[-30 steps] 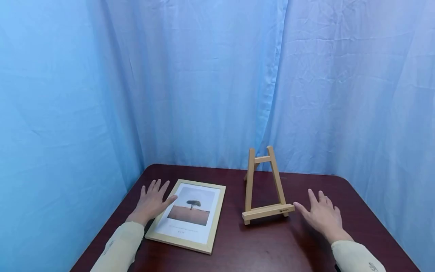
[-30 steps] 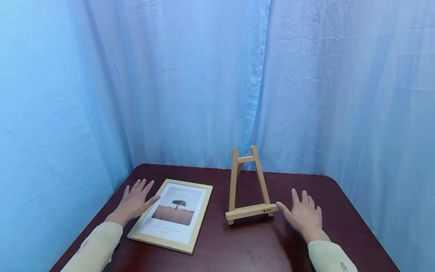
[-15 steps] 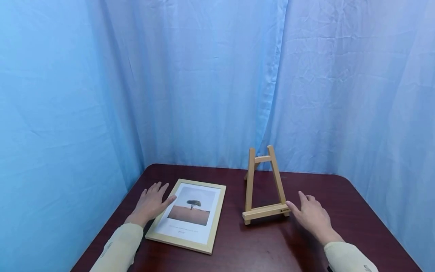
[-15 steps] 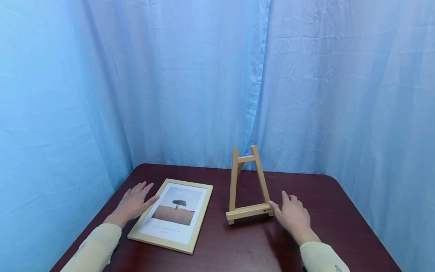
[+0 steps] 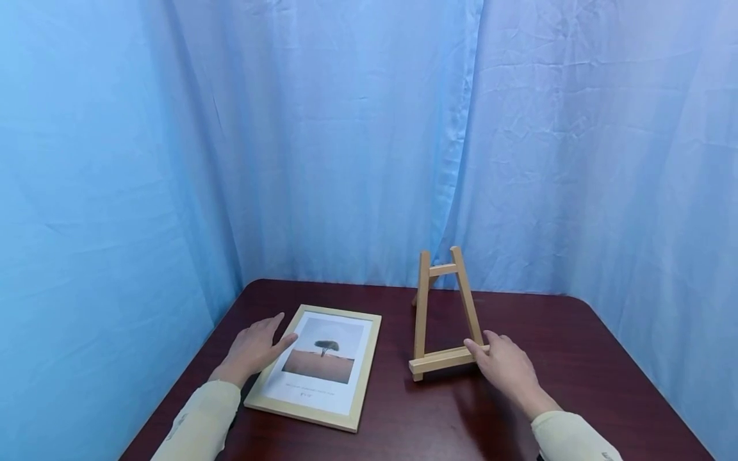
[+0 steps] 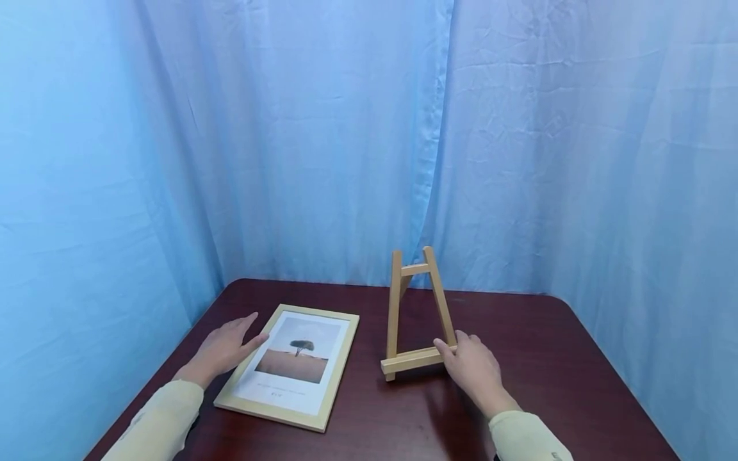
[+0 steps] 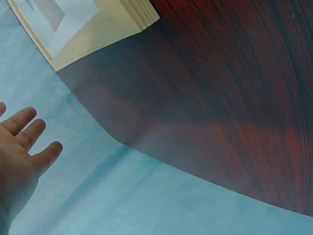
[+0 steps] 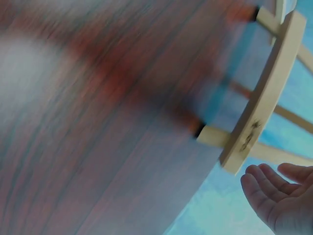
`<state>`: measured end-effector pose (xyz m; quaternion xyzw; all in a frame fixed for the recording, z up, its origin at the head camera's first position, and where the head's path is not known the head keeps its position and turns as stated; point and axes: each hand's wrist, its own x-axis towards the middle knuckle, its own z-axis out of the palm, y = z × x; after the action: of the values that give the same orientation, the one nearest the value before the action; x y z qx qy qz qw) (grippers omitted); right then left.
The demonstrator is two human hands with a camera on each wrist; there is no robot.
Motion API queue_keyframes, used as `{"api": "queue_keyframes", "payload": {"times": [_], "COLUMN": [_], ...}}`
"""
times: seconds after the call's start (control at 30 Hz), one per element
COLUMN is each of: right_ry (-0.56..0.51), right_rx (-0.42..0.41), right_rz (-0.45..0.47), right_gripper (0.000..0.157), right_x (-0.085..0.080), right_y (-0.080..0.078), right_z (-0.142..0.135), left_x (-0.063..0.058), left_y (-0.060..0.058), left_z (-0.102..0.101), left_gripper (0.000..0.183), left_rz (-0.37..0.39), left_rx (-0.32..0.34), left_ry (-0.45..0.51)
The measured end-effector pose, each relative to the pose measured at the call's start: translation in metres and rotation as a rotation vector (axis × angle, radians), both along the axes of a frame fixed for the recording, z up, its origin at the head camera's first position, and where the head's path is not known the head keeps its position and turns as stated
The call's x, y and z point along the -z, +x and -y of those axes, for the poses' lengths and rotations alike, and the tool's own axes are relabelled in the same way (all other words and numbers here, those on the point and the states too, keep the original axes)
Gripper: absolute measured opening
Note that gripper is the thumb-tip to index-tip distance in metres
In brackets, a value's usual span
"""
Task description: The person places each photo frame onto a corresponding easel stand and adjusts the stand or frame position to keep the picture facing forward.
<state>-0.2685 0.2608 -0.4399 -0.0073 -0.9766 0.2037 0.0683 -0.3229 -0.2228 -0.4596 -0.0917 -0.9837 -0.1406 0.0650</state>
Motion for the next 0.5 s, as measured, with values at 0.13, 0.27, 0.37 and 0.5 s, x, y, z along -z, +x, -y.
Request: {"api": "queue_keyframes", "payload": {"times": [0.13, 0.27, 0.37, 0.5], "right_ry": [-0.050, -0.101, -0.127, -0.147], "right_rx": [-0.008, -0.016, -0.026, -0.038], "right_rz": [0.007, 0.024, 0.019, 0.022], "right_gripper": [0.093, 0.094, 0.088, 0.082], "right_x": [-0.004, -0.003, -0.002, -0.001], "right_y": [0.004, 0.005, 0.007, 0.010], "right_z": [0.015, 0.029, 0.039, 0.052], "left_x": [-0.001, 0.000, 0.002, 0.004], "left_y": [0.000, 0.001, 0.001, 0.001], "left_z": [0.000, 0.000, 0.000, 0.000], "left_gripper": [0.084, 0.084, 0.084, 0.089], "left_rz": [-0.005, -0.006, 0.005, 0.027], "left_rx": [0.001, -0.004, -0.007, -0.009], "left_ry": [-0.005, -0.004, -0.001, 0.008]}}
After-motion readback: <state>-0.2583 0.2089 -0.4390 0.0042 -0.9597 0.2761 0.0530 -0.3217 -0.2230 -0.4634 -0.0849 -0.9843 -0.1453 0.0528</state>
